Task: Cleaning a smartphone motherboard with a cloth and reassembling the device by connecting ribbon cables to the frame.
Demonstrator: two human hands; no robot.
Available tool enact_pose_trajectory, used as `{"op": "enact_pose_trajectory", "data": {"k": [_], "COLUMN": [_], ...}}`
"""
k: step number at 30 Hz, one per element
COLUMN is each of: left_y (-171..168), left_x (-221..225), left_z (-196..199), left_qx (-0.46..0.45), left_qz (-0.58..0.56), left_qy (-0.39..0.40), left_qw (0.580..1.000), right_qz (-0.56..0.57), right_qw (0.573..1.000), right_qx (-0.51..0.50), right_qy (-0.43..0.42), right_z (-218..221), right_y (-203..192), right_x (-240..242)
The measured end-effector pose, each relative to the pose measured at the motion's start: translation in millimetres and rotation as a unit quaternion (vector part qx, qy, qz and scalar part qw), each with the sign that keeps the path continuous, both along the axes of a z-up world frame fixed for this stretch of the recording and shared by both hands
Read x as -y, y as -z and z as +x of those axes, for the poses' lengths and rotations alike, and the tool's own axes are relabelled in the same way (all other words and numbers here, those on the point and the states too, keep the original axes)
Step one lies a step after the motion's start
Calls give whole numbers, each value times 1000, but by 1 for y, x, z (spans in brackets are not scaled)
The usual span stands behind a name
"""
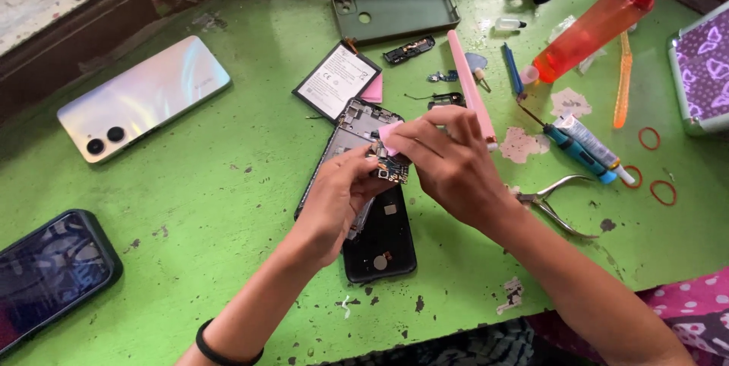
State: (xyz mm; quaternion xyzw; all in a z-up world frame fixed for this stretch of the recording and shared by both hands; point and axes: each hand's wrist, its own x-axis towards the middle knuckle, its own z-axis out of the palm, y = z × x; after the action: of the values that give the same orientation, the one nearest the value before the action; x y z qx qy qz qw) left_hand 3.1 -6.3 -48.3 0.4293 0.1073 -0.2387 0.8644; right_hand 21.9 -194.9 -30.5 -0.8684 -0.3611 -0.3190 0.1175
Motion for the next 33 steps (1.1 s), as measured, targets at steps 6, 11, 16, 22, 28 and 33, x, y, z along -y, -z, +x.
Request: {"op": "enact_pose_trajectory", "data": {"k": [6, 11, 16, 22, 28, 33], "left_y": [-10, -15, -1, 4, -17, -32], "left_x": [0, -3, -5, -4, -1, -2], "left_z": [1, 0, 1, 1, -1, -2], "left_qx": [-7, -1, 0, 4, 10, 13], "left_qz": [-4, 0, -1, -6, -16, -27], "left_qy": [6, 10, 12, 3, 0, 6], "left_qw": [1000, 1000, 1000, 1000, 1000, 1000], "right_qz": [-18, 70, 264, 408, 419, 415], "right_qw": [1000, 996, 956, 880, 860, 861], "right_qx": [-19, -49, -131, -240, -287, -291], "right_qy": [16, 24, 7, -47, -52, -37], "right_z": [0, 19, 9, 1, -5, -11], "right_y": [-3, 2, -27, -33, -39, -42], "right_x": [5, 22, 19, 15, 8, 3]}}
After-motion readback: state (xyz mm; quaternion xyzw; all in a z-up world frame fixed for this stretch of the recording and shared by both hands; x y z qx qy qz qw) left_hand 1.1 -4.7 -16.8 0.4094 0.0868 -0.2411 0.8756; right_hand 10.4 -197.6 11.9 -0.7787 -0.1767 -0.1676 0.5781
